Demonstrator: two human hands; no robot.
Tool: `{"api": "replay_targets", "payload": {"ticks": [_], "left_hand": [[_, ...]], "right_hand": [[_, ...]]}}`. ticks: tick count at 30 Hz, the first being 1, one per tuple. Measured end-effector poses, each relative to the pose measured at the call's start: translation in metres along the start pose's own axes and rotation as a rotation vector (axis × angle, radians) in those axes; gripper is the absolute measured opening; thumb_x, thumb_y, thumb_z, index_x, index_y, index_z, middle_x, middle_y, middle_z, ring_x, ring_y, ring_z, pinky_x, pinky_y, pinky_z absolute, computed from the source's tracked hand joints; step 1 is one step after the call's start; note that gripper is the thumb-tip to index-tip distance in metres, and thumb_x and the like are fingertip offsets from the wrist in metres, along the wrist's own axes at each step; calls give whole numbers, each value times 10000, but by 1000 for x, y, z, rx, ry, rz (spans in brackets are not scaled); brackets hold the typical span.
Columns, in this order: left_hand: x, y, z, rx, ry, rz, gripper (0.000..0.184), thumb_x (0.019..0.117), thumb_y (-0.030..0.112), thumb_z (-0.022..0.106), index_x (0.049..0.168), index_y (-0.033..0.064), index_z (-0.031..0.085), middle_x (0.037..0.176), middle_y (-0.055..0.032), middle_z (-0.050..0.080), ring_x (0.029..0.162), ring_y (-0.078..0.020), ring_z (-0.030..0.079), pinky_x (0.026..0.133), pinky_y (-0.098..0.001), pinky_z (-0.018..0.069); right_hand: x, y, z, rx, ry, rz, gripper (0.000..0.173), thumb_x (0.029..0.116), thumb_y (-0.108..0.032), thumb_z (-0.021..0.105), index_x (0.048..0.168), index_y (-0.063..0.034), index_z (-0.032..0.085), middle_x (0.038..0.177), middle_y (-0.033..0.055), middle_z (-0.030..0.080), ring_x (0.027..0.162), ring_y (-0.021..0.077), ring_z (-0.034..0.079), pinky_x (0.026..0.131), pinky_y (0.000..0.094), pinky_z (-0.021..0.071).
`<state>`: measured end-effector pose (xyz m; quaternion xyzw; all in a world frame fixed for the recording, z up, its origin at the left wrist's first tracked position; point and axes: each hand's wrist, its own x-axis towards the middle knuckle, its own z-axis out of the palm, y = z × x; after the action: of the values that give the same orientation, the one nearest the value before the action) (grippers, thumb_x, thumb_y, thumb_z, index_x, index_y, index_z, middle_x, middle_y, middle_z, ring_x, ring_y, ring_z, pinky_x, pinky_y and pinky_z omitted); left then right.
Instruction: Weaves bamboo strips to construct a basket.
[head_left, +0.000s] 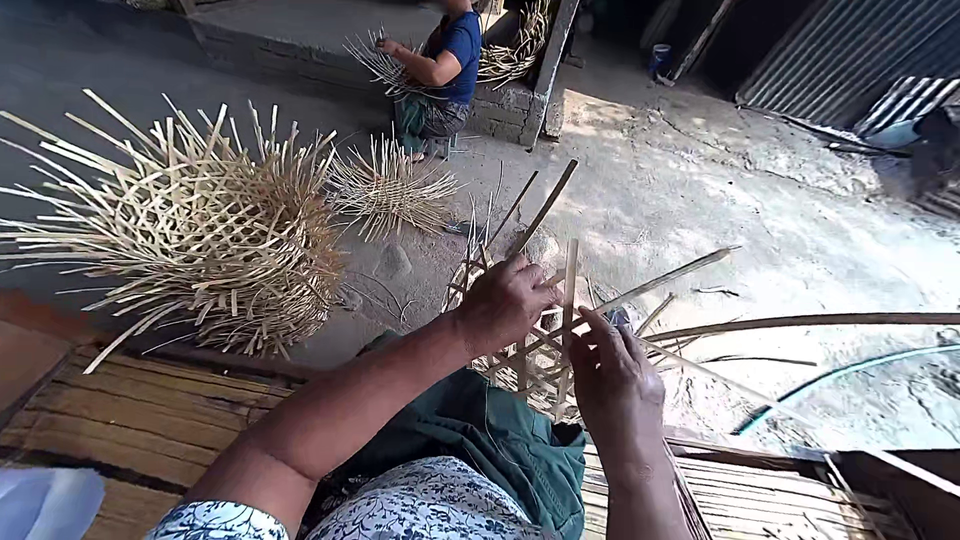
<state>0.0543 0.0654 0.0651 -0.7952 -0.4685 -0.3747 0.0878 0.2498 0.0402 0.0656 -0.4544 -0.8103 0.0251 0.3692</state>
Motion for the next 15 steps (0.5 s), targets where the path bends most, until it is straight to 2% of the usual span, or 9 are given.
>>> {"api": "replay_targets", "payload": {"ticks": [1,3,4,6,7,9,11,13,15], "left_hand": [[2,4,-4,-53,-30,-36,181,902,81,677,1007,140,812,912,-93,691,887,-276,646,721,-408,553],[10,10,-16,-251,-122,-155,227,864,38,698,1057,103,798,909,-72,697,842,-219,635,722,-388,548],[14,11,-23,-340,-177,-230,247,904,39,675,1135,77,752,862,-54,690,735,-170,618,669,-356,543],[21,12,-36,-400,-267,-368,324,994,120,628,1315,100,664,722,-26,600,583,-155,536,574,-367,489],[22,11,-41,-375,-281,-391,323,1001,172,644,1318,121,680,685,-23,584,560,-164,524,565,-392,480],[18,9,-45,-363,-281,-391,228,997,185,655,1194,96,729,715,-43,629,593,-173,568,595,-421,507],[10,1,-40,-444,-235,-341,159,1006,161,623,1125,84,695,834,-26,690,682,-106,639,651,-342,565],[-4,-10,-30,-602,-156,-274,182,1022,175,584,1145,66,663,958,-13,713,801,-78,685,735,-295,600],[-15,-16,-27,-656,-82,-219,194,1032,231,587,1145,86,649,1016,15,713,876,-66,697,800,-278,604]], "right_hand": [[0,-3,-2,-86,-2,21,281,982,-181,629,1204,-41,730,919,172,699,735,316,697,613,479,573],[4,2,-9,-149,-13,-11,218,974,-189,628,1098,-58,750,864,157,711,680,331,702,551,501,552],[7,8,-13,-129,-44,-43,203,984,-208,612,1041,-64,743,826,141,720,644,319,699,526,507,540],[12,14,-17,-53,-115,-93,234,1010,-239,570,1001,-76,737,748,113,708,596,299,685,503,508,526],[14,12,-16,-32,-130,-108,241,1017,-241,559,984,-72,729,711,107,690,583,297,679,493,507,521],[16,2,-11,-30,-124,-95,230,1004,-228,579,903,-57,695,646,100,644,553,302,662,467,499,501],[19,-5,-9,-46,-128,-16,227,989,-239,617,852,-67,674,611,89,615,532,299,646,451,494,485],[21,-7,-12,-32,-188,66,239,1002,-274,612,854,-95,668,613,63,613,557,274,651,475,483,490],[24,-10,-14,-5,-258,118,249,1015,-300,593,867,-112,666,633,53,623,594,265,662,504,488,496]]}}
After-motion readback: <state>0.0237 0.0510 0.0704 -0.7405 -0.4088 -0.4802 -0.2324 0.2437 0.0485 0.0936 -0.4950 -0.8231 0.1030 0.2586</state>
